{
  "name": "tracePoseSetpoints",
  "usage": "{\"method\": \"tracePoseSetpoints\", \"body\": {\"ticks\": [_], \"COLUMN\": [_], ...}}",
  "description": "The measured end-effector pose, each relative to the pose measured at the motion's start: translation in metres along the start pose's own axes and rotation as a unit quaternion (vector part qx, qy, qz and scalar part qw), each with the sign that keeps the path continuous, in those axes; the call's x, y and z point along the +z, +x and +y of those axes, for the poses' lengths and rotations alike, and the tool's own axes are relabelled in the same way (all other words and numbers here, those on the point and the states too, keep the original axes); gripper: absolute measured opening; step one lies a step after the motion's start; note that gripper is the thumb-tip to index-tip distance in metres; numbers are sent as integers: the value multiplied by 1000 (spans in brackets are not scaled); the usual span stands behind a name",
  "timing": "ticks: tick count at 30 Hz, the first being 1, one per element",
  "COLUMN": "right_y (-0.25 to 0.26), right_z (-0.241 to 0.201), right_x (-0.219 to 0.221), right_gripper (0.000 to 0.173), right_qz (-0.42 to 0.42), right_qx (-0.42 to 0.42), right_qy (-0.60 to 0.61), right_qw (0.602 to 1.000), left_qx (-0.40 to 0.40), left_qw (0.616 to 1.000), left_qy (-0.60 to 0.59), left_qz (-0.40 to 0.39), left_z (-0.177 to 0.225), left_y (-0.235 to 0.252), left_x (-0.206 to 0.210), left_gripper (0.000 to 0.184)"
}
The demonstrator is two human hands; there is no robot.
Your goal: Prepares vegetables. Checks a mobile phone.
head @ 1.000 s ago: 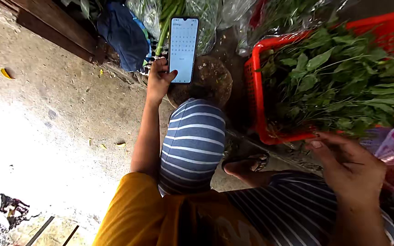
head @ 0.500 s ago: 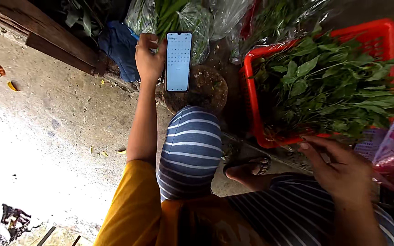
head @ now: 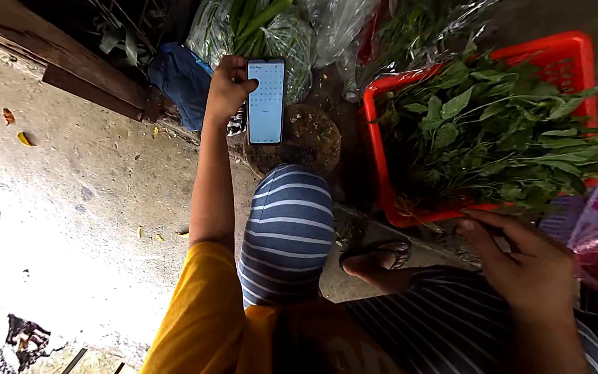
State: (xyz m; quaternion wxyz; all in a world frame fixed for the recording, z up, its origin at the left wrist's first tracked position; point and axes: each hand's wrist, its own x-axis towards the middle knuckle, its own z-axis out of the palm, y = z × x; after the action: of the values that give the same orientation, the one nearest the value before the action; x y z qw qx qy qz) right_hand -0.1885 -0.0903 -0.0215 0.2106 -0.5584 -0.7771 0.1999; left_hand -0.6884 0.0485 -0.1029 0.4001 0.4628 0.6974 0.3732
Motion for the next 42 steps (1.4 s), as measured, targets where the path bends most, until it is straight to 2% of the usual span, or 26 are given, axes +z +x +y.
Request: {"method": "tracePoseSetpoints", "body": {"ticks": [2, 5, 8, 10, 13, 16, 19, 22, 24, 28, 31, 34, 39, 42], "right_y": [0, -2, -2, -4, -11, -19, -28, -33, -34, -26, -24, -24, -27, -27], "right_z": [0, 0, -8, -20, -38, -62, -78, -89, -97, -117, -126, -135, -134, -134], "right_x": [-1, 0, 2, 2, 17, 46, 69, 82, 86, 88, 97, 105, 110, 109], "right_gripper": [35, 35, 33, 25, 25, 27, 26, 23, 21, 21, 36, 37, 35, 35], "right_qz": [3, 1, -18, -95, -277, -386, -445, -458, -468, -502, -490, -434, -412, -412], "right_qx": [-7, -8, -10, 6, 1, -48, -62, -88, -85, -25, 39, 109, 101, 106], "right_qy": [-1, -3, 67, 183, 323, 365, 334, 295, 309, 389, 470, 500, 521, 516], "right_qw": [1000, 1000, 998, 979, 905, 846, 829, 834, 824, 772, 733, 741, 741, 744], "left_qx": [-6, -21, -24, -30, -44, -54, -62, -67, -65, -61, -68, -67, -77, -112], "left_qw": [1000, 999, 999, 998, 998, 998, 998, 997, 997, 994, 993, 992, 992, 990], "left_qy": [-9, -21, -35, -41, -46, -38, -18, -16, -22, -67, -89, -93, -89, -83], "left_qz": [8, 17, 29, 32, 19, 0, -19, -39, -47, -57, -46, -44, -42, -28], "left_z": [-5, -13, -21, -27, -35, -40, -39, -39, -41, -44, -43, -43, -45, -44], "left_y": [-7, -21, -36, -45, -55, -62, -67, -70, -70, -71, -73, -73, -70, -66], "left_x": [-1, -2, -3, -3, -3, -2, 2, 7, 13, 27, 33, 33, 34, 37], "left_gripper": [58, 54, 50, 51, 53, 56, 58, 59, 60, 57, 55, 52, 49, 47]}}
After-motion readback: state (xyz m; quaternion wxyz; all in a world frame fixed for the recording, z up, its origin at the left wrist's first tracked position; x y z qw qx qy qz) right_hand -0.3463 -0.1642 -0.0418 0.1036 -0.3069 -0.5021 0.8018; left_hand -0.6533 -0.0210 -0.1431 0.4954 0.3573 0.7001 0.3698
